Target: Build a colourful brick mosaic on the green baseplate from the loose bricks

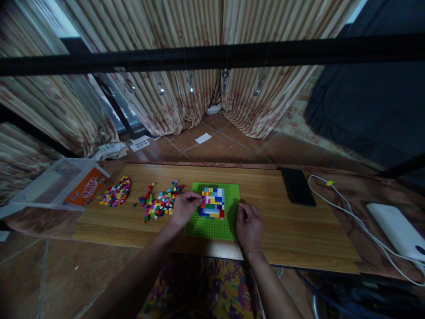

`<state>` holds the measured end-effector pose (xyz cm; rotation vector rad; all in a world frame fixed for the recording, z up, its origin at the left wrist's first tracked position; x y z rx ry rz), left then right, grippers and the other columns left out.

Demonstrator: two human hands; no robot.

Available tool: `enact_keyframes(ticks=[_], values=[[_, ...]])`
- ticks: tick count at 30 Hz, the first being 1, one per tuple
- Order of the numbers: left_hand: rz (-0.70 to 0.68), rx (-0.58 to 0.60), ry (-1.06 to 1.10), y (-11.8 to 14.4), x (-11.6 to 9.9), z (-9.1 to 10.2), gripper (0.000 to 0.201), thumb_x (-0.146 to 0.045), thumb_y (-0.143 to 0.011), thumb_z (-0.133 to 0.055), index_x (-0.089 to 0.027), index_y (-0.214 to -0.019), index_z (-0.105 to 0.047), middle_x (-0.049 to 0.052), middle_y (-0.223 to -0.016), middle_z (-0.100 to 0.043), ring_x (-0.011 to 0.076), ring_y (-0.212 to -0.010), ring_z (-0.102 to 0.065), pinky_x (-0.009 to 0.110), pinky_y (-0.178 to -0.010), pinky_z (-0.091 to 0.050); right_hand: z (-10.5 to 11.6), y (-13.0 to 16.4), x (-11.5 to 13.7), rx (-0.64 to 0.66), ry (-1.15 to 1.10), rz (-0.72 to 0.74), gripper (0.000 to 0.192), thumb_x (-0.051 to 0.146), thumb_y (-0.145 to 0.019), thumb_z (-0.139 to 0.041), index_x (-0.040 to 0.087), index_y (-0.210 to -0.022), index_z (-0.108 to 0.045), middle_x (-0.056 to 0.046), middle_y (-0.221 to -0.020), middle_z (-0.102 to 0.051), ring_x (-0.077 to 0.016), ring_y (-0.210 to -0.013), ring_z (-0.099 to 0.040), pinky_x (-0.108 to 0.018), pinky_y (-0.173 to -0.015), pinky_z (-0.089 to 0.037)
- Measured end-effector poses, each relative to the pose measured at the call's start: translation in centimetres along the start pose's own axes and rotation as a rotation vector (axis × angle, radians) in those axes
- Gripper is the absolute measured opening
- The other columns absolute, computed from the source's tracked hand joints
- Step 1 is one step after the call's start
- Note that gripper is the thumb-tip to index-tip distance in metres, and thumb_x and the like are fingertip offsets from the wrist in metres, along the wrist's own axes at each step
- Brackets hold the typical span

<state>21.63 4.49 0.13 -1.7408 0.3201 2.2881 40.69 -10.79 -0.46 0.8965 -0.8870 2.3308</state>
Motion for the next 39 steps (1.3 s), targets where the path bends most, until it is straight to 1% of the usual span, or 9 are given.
enact_keyframes(ticks=[9, 14, 19, 23, 25, 29, 32, 35, 39], values=[[0.009, -0.014, -0.050, -0.2, -0.4, 0.0, 0.012, -0.016, -0.065, -0.059, -0.017, -0.062, -0.070, 0.000, -0.061, -0.067, 0.0116, -0.057, -0.060, 0.021, -0.054, -0.045, -0.2, 0.1, 0.3, 0.003, 0.028, 0.030, 0.029, 0.034, -0.090, -0.043, 0.017, -0.093, -0.067, -0.012, -0.094, -0.067, -0.0228, -0.089, -0.060, -0.038, -0.081, -0.048], [-0.006, -0.031, -0.053, 0.0, -0.5, 0.0, 0.012, -0.015, -0.066, -0.058, -0.017, -0.060, -0.069, 0.000, -0.060, -0.066, 0.0123, -0.060, -0.060, 0.022, -0.058, -0.046, -0.2, 0.1, 0.4, 0.005, 0.010, 0.042, 0.029, 0.033, -0.090, -0.043, 0.017, -0.092, -0.067, -0.011, -0.093, -0.066, -0.0222, -0.086, -0.060, -0.037, -0.079, -0.049], [-0.023, -0.032, -0.026, 0.8, -0.5, 0.2, 0.011, -0.020, -0.071, -0.059, -0.017, -0.068, -0.069, 0.000, -0.066, -0.068, 0.0123, -0.064, -0.062, 0.023, -0.061, -0.048, -0.2, 0.0, 0.5, 0.005, 0.011, 0.047, 0.028, 0.033, -0.090, -0.043, 0.017, -0.092, -0.067, -0.011, -0.092, -0.067, -0.0224, -0.087, -0.061, -0.037, -0.079, -0.049], [-0.030, -0.050, -0.034, 2.5, 0.2, 2.2, 0.013, -0.024, -0.075, -0.057, -0.017, -0.075, -0.068, 0.001, -0.071, -0.068, 0.0128, -0.068, -0.063, 0.023, -0.063, -0.049, -0.2, 0.0, 0.4, -0.001, 0.017, 0.050, 0.029, 0.033, -0.090, -0.043, 0.017, -0.092, -0.067, -0.011, -0.094, -0.067, -0.0225, -0.088, -0.061, -0.037, -0.080, -0.049], [-0.035, -0.073, -0.079, 3.7, 0.8, 4.1, 0.012, -0.025, -0.075, -0.057, -0.018, -0.075, -0.067, 0.001, -0.071, -0.069, 0.0133, -0.069, -0.063, 0.023, -0.064, -0.049, -0.2, 0.0, 0.3, 0.003, 0.017, 0.048, 0.029, 0.033, -0.090, -0.043, 0.018, -0.092, -0.067, -0.011, -0.094, -0.067, -0.0221, -0.087, -0.061, -0.037, -0.079, -0.049], [-0.015, -0.186, -0.200, 6.0, 2.1, 9.0, 0.012, -0.027, -0.075, -0.058, -0.019, -0.078, -0.067, 0.002, -0.076, -0.070, 0.0148, -0.070, -0.064, 0.025, -0.067, -0.050, -0.2, 0.1, 0.0, 0.001, 0.044, 0.051, 0.029, 0.035, -0.089, -0.044, 0.019, -0.091, -0.068, -0.010, -0.094, -0.067, -0.0222, -0.086, -0.061, -0.036, -0.078, -0.049], [0.012, -0.241, -0.331, 7.1, 2.6, 11.5, 0.013, -0.027, -0.076, -0.057, -0.020, -0.078, -0.068, 0.002, -0.075, -0.070, 0.0152, -0.069, -0.064, 0.025, -0.065, -0.050, -0.1, 0.1, 0.1, -0.003, 0.074, 0.058, 0.030, 0.036, -0.088, -0.044, 0.018, -0.091, -0.068, -0.011, -0.094, -0.067, -0.0226, -0.086, -0.062, -0.036, -0.078, -0.049], [-0.015, -0.235, -0.414, 7.4, 2.4, 11.8, 0.014, -0.024, -0.077, -0.055, -0.019, -0.079, -0.068, 0.003, -0.079, -0.071, 0.0158, -0.073, -0.064, 0.026, -0.069, -0.049, -0.1, 0.2, 0.2, 0.003, 0.088, 0.072, 0.031, 0.036, -0.088, -0.044, 0.017, -0.090, -0.068, -0.011, -0.094, -0.067, -0.0225, -0.084, -0.061, -0.035, -0.076, -0.049], [-0.088, -0.190, -0.499, 7.1, 1.9, 10.6, 0.014, -0.020, -0.080, -0.053, -0.020, -0.083, -0.067, 0.004, -0.085, -0.070, 0.0154, -0.078, -0.064, 0.027, -0.073, -0.049, -0.2, 0.3, -0.1, 0.006, 0.092, 0.075, 0.031, 0.037, -0.088, -0.044, 0.017, -0.091, -0.068, -0.011, -0.093, -0.067, -0.0225, -0.084, -0.061, -0.035, -0.077, -0.049]])
Point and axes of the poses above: each hand's wrist, its own y-axis away from the middle knuckle, its own z-axis out of the back of the hand, x = y × z, the point moved 7 cm from there along -y, towards the middle knuckle
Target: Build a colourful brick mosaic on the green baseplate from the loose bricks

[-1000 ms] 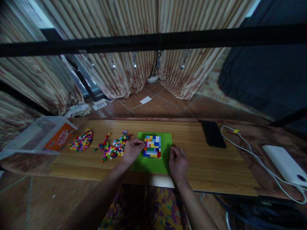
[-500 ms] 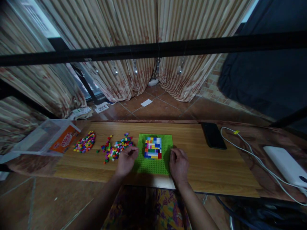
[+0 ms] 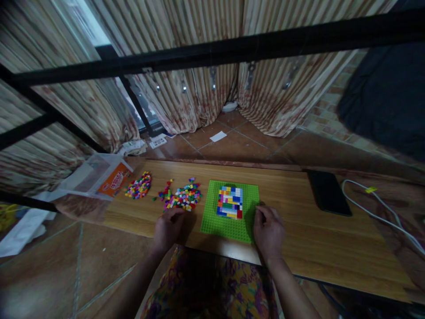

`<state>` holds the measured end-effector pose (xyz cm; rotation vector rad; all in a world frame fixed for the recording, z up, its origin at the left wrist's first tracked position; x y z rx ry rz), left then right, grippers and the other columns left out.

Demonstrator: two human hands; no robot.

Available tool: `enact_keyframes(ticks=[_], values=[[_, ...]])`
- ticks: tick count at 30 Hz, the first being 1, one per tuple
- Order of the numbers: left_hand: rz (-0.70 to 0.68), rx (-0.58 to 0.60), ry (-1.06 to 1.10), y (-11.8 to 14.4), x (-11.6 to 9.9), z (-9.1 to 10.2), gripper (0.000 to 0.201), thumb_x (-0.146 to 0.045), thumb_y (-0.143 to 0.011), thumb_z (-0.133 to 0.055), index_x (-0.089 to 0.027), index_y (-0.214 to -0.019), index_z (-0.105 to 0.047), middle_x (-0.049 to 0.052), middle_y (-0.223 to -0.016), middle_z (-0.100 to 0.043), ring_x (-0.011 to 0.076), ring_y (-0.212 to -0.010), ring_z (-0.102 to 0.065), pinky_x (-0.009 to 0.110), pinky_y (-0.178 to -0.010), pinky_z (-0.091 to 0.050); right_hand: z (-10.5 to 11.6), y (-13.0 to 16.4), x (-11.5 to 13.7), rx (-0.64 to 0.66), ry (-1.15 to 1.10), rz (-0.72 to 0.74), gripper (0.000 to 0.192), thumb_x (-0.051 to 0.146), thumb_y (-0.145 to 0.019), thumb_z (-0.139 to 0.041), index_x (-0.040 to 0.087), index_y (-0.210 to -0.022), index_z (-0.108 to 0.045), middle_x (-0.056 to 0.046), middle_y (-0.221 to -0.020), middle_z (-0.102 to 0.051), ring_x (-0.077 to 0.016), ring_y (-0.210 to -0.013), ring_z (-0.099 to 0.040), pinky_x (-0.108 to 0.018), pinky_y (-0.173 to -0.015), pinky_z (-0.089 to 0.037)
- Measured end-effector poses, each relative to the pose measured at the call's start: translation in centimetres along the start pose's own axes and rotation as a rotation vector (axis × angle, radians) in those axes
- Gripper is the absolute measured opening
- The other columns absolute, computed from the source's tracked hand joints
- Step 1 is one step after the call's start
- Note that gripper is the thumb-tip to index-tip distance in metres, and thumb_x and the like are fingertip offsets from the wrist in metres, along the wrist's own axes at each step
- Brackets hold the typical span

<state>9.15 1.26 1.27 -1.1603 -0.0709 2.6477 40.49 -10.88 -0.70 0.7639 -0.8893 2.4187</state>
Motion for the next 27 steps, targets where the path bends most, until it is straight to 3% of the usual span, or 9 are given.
enact_keyframes(ticks=[11, 27], values=[[-0.141, 0.062, -0.244, -0.5, -1.5, -1.5, 0.018, -0.023, -0.088, -0.049, -0.024, -0.093, -0.065, 0.004, -0.096, -0.065, 0.0152, -0.084, -0.061, 0.025, -0.077, -0.045, 0.2, -0.2, 0.2, 0.007, -0.002, 0.008, 0.031, 0.037, -0.088, -0.043, 0.017, -0.089, -0.067, -0.011, -0.092, -0.066, -0.0222, -0.083, -0.061, -0.035, -0.075, -0.048], [-0.222, 0.147, -0.511, -1.1, -3.0, -2.5, 0.019, -0.021, -0.089, -0.042, -0.019, -0.085, -0.060, 0.008, -0.092, -0.064, 0.0163, -0.071, -0.060, 0.026, -0.060, -0.039, 0.0, -0.1, 0.2, -0.003, -0.014, -0.004, 0.030, 0.035, -0.089, -0.044, 0.018, -0.090, -0.068, -0.011, -0.094, -0.067, -0.0212, -0.084, -0.062, -0.035, -0.078, -0.049]])
Point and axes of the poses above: each hand's wrist, its own y-axis away from the middle knuckle, its own z-axis out of the back of the hand, x = y × z, the point moved 7 cm from there along -y, towards the middle knuckle
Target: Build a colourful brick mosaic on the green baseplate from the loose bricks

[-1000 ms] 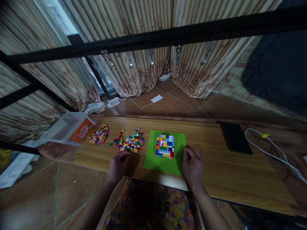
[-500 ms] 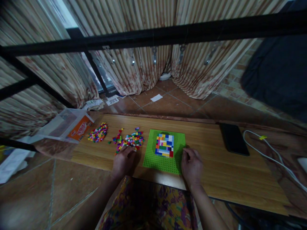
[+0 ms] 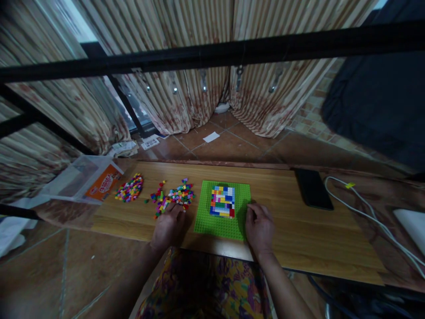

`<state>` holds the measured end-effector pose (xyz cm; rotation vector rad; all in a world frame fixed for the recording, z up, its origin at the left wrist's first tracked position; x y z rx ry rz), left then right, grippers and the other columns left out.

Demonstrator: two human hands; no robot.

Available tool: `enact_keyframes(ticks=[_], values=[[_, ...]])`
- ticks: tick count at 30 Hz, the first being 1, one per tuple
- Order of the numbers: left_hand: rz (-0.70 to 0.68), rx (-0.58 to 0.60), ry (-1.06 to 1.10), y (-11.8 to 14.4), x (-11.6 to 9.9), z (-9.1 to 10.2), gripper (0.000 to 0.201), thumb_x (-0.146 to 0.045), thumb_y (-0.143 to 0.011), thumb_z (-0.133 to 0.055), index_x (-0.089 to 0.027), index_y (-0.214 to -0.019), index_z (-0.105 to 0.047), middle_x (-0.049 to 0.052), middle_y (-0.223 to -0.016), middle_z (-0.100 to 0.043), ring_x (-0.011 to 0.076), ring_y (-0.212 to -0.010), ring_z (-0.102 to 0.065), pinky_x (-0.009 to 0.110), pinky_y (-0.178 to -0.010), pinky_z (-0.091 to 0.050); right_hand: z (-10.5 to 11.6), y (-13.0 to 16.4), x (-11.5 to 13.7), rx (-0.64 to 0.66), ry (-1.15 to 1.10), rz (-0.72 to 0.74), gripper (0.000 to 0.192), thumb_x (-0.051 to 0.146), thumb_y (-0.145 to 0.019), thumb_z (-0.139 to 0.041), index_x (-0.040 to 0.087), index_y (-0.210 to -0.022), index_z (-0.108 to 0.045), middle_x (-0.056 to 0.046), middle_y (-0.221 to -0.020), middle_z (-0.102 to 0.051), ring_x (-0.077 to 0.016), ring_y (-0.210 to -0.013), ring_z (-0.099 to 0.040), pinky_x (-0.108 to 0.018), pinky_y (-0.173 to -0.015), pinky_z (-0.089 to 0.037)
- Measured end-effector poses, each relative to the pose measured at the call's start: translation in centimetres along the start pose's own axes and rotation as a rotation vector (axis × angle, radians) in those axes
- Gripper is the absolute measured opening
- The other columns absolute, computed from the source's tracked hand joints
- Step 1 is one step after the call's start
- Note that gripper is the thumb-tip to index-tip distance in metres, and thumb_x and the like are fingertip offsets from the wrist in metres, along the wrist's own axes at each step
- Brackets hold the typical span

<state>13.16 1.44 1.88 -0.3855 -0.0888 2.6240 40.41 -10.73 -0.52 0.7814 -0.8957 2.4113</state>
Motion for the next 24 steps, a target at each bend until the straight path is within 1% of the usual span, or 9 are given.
enact_keyframes(ticks=[2, 4, 9, 12, 14, 16, 19, 22, 24], values=[[0.015, -0.011, 0.033, 0.0, -0.2, 0.2, 0.019, -0.022, -0.089, -0.042, -0.018, -0.084, -0.060, 0.008, -0.088, -0.064, 0.0166, -0.069, -0.060, 0.026, -0.059, -0.039, 0.0, 0.0, 0.1, -0.002, 0.002, 0.000, 0.029, 0.035, -0.089, -0.044, 0.018, -0.091, -0.068, -0.011, -0.095, -0.067, -0.0214, -0.085, -0.062, -0.035, -0.079, -0.049], [0.049, -0.036, 0.132, -0.1, -0.4, 0.4, 0.016, -0.022, -0.087, -0.045, -0.018, -0.083, -0.060, 0.006, -0.084, -0.065, 0.0159, -0.069, -0.060, 0.026, -0.060, -0.040, 0.0, -0.1, 0.1, -0.004, 0.004, 0.006, 0.029, 0.034, -0.089, -0.044, 0.017, -0.090, -0.068, -0.011, -0.094, -0.067, -0.0214, -0.086, -0.062, -0.035, -0.079, -0.049], [0.105, -0.053, 0.584, -1.3, -1.7, 0.1, 0.011, -0.024, -0.083, -0.051, -0.019, -0.082, -0.061, 0.001, -0.074, -0.065, 0.0126, -0.065, -0.061, 0.022, -0.062, -0.044, 0.0, -0.1, 0.0, -0.004, 0.014, 0.013, 0.028, 0.034, -0.089, -0.045, 0.018, -0.088, -0.068, -0.010, -0.093, -0.067, -0.0208, -0.082, -0.062, -0.034, -0.076, -0.049], [0.129, -0.065, 0.859, -2.1, -2.7, -0.7, 0.015, -0.026, -0.081, -0.055, -0.018, -0.087, -0.065, 0.002, -0.079, -0.068, 0.0131, -0.071, -0.063, 0.022, -0.066, -0.047, -0.1, -0.1, -0.1, -0.001, 0.011, 0.000, 0.028, 0.034, -0.089, -0.044, 0.018, -0.088, -0.068, -0.010, -0.092, -0.067, -0.0210, -0.083, -0.061, -0.034, -0.077, -0.049], [0.154, -0.050, 0.977, -2.6, -3.3, -1.5, 0.020, -0.026, -0.080, -0.056, -0.017, -0.094, -0.067, 0.003, -0.083, -0.069, 0.0128, -0.070, -0.062, 0.022, -0.066, -0.047, -0.1, -0.1, -0.1, 0.007, -0.001, -0.007, 0.028, 0.034, -0.089, -0.044, 0.018, -0.089, -0.068, -0.010, -0.092, -0.067, -0.0212, -0.085, -0.061, -0.034, -0.078, -0.048], [0.177, -0.025, 1.023, -3.0, -3.8, -2.3, 0.023, -0.026, -0.080, -0.055, -0.017, -0.096, -0.069, 0.003, -0.080, -0.069, 0.0115, -0.063, -0.059, 0.022, -0.060, -0.046, -0.2, -0.1, -0.1, 0.011, -0.009, -0.007, 0.028, 0.034, -0.089, -0.044, 0.018, -0.089, -0.067, -0.010, -0.092, -0.067, -0.0212, -0.086, -0.061, -0.034, -0.078, -0.048], [0.199, -0.005, 1.062, -3.4, -4.4, -3.3, 0.023, -0.026, -0.080, -0.055, -0.016, -0.094, -0.070, 0.002, -0.071, -0.067, 0.0106, -0.056, -0.056, 0.021, -0.053, -0.044, -0.2, -0.1, -0.1, 0.012, -0.005, 0.004, 0.028, 0.033, -0.089, -0.044, 0.018, -0.089, -0.067, -0.010, -0.092, -0.067, -0.0213, -0.086, -0.061, -0.035, -0.079, -0.048], [0.203, 0.002, 1.106, -3.6, -4.9, -3.8, 0.021, -0.025, -0.080, -0.055, -0.016, -0.094, -0.068, 0.002, -0.072, -0.067, 0.0117, -0.059, -0.060, 0.022, -0.055, -0.047, -0.2, -0.2, -0.1, 0.008, -0.017, 0.000, 0.027, 0.033, -0.088, -0.044, 0.018, -0.089, -0.067, -0.010, -0.091, -0.067, -0.0212, -0.085, -0.060, -0.035, -0.079, -0.048], [0.181, -0.008, 1.074, -3.7, -5.2, -3.8, 0.019, -0.023, -0.081, -0.055, -0.017, -0.094, -0.068, 0.002, -0.077, -0.069, 0.0126, -0.063, -0.063, 0.022, -0.059, -0.049, -0.2, -0.1, -0.2, 0.005, -0.025, -0.008, 0.028, 0.033, -0.088, -0.044, 0.018, -0.089, -0.067, -0.010, -0.091, -0.066, -0.0212, -0.085, -0.060, -0.035, -0.079, -0.048]])
Point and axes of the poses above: each hand's wrist, its own y-axis away from the middle knuckle, its own z-axis out of the back of the hand, x = y × z, the point moved 7 cm from there along -y, towards the middle knuckle
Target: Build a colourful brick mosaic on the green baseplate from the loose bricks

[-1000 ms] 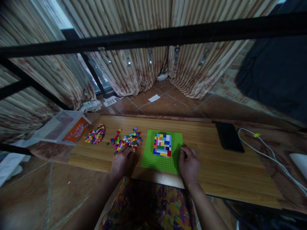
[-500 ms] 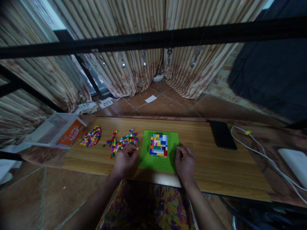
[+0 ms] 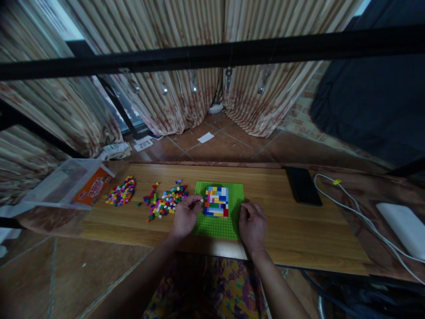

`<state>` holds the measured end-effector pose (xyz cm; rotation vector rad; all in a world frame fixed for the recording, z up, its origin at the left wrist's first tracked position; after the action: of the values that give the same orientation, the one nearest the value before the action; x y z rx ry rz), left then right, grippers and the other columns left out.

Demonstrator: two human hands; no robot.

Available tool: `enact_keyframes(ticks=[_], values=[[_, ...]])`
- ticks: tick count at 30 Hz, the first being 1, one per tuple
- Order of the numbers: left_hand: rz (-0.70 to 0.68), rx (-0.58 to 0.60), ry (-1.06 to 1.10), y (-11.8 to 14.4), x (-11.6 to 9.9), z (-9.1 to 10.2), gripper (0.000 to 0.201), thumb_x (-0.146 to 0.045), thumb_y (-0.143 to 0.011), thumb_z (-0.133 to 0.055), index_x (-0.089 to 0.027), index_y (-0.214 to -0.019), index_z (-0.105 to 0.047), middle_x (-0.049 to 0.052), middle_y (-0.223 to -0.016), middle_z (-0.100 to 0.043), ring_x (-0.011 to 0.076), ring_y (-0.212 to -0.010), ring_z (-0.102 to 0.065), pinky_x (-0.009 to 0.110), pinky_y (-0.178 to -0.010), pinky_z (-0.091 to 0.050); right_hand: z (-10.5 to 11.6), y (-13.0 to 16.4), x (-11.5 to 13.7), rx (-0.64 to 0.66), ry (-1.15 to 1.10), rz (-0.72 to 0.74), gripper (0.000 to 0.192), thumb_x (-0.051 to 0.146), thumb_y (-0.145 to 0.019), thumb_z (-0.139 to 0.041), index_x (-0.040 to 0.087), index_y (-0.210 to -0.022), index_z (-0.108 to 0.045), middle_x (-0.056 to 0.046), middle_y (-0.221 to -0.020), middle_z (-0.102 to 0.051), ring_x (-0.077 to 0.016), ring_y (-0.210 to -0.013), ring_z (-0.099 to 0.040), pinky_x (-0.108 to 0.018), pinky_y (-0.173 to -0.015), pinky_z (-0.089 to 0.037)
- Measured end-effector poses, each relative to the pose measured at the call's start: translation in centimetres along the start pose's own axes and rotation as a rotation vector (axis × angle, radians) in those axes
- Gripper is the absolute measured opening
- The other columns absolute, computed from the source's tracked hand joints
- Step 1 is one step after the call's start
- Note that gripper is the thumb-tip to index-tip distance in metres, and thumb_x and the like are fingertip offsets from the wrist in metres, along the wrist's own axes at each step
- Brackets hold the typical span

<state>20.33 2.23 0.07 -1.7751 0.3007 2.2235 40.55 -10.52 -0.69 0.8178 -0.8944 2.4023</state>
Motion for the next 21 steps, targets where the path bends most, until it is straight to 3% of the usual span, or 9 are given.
enact_keyframes(ticks=[4, 8, 21], values=[[-0.078, -0.013, -0.177, 0.0, -0.5, -0.2, 0.017, -0.020, -0.081, -0.055, -0.020, -0.091, -0.069, 0.003, -0.087, -0.071, 0.0137, -0.075, -0.065, 0.023, -0.068, -0.050, 0.0, 0.0, 0.1, 0.005, 0.011, -0.009, 0.028, 0.033, -0.089, -0.044, 0.018, -0.090, -0.067, -0.010, -0.092, -0.066, -0.0216, -0.086, -0.060, -0.035, -0.079, -0.048], [-0.103, -0.004, -0.288, -0.1, -0.8, -0.4, 0.017, -0.020, -0.082, -0.055, -0.022, -0.091, -0.070, 0.002, -0.084, -0.072, 0.0130, -0.072, -0.065, 0.023, -0.068, -0.049, 0.0, 0.0, 0.2, 0.017, 0.014, -0.014, 0.028, 0.032, -0.089, -0.044, 0.017, -0.090, -0.068, -0.010, -0.093, -0.066, -0.0214, -0.086, -0.060, -0.035, -0.079, -0.048], [-0.095, -0.038, -0.125, -0.7, -1.2, -0.4, 0.011, -0.017, -0.076, -0.060, -0.019, -0.079, -0.070, 0.001, -0.079, -0.071, 0.0123, -0.071, -0.064, 0.023, -0.068, -0.050, 0.1, 0.0, 0.3, 0.000, 0.006, 0.012, 0.026, 0.030, -0.089, -0.045, 0.017, -0.089, -0.067, -0.010, -0.091, -0.066, -0.0210, -0.085, -0.060, -0.035, -0.078, -0.048]])
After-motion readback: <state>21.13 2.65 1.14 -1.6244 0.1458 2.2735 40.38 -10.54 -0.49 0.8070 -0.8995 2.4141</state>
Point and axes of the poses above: each hand's wrist, its own y-axis away from the middle knuckle, its own z-axis out of the back of the hand, x = y × z, the point moved 7 cm from there along -y, towards the middle knuckle
